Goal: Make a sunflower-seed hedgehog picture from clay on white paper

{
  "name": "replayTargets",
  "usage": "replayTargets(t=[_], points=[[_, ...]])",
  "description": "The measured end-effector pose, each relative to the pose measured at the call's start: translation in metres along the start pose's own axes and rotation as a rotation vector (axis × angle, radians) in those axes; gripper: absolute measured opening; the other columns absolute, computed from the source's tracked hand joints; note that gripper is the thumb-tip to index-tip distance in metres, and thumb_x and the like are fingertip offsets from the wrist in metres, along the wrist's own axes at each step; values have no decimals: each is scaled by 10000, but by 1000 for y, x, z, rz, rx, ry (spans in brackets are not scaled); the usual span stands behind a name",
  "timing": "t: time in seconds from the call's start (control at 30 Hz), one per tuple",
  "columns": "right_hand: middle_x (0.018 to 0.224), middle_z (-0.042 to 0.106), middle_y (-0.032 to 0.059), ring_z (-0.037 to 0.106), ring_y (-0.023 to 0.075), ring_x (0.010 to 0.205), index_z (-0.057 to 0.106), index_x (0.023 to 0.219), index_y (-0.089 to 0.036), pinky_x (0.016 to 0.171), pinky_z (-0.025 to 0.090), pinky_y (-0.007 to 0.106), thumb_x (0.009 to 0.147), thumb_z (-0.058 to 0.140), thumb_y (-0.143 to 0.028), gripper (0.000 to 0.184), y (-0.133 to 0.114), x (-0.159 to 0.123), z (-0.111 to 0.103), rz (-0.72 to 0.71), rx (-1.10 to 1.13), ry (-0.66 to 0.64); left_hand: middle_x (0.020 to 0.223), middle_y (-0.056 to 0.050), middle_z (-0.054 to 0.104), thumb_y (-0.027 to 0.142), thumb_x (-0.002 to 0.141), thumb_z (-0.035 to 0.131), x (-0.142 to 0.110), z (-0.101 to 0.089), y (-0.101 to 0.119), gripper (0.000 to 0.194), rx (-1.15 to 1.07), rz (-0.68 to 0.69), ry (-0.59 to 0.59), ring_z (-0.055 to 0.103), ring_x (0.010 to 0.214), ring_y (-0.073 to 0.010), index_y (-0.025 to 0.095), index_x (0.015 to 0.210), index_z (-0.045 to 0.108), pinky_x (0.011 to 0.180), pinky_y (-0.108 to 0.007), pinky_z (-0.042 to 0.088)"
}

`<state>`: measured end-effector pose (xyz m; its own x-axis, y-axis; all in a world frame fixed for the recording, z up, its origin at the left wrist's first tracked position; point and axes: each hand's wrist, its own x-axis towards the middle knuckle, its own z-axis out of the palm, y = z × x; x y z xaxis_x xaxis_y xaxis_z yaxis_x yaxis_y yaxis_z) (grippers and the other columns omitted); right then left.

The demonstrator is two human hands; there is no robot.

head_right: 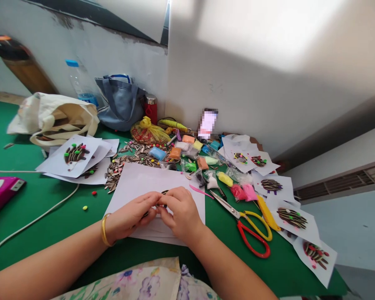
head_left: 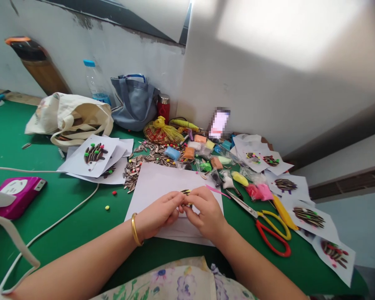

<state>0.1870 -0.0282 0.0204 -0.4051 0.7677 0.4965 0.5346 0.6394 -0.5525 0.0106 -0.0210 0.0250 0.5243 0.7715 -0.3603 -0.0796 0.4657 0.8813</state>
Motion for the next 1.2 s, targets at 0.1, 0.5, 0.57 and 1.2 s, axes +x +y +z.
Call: replayTargets(t=[0.1,0.5,0.57,1.2], points=[[866,653,39,569,189,852,646,913,-209,781,429,338,883,571,-182,85,3,1,-3,24,9,-13,579,91,364,578,809,613,1,-1,0,411,126,41,26,254,465,-60,185,842,495,417,-200,182],[884,696,45,606,197,831,640,981,-219,776,433,346,893,627,-310,127,4,-3,-5,21,-33,-61,526,73,380,551,829,584,7,-6,-7,402,166,74,136,279,450,-63,166,730,524,414,-204,186],[884,701,47,605,195,838,648,962,-220,775,435,345,922,587,-268,87,5,-3,-6,5,-35,-43,540,67,391,560,837,566,6,-6,-8,414,138,68,118,280,453,-61,166,720,521,410,-199,187],[799,702,1,615,151,744,699,835,-215,681,438,260,825,612,-123,127,34,-6,-25,231,-134,-253,558,72,401,505,851,542,9,-9,-1,350,14,3,188,251,400,-30,164,772,538,386,-171,134]])
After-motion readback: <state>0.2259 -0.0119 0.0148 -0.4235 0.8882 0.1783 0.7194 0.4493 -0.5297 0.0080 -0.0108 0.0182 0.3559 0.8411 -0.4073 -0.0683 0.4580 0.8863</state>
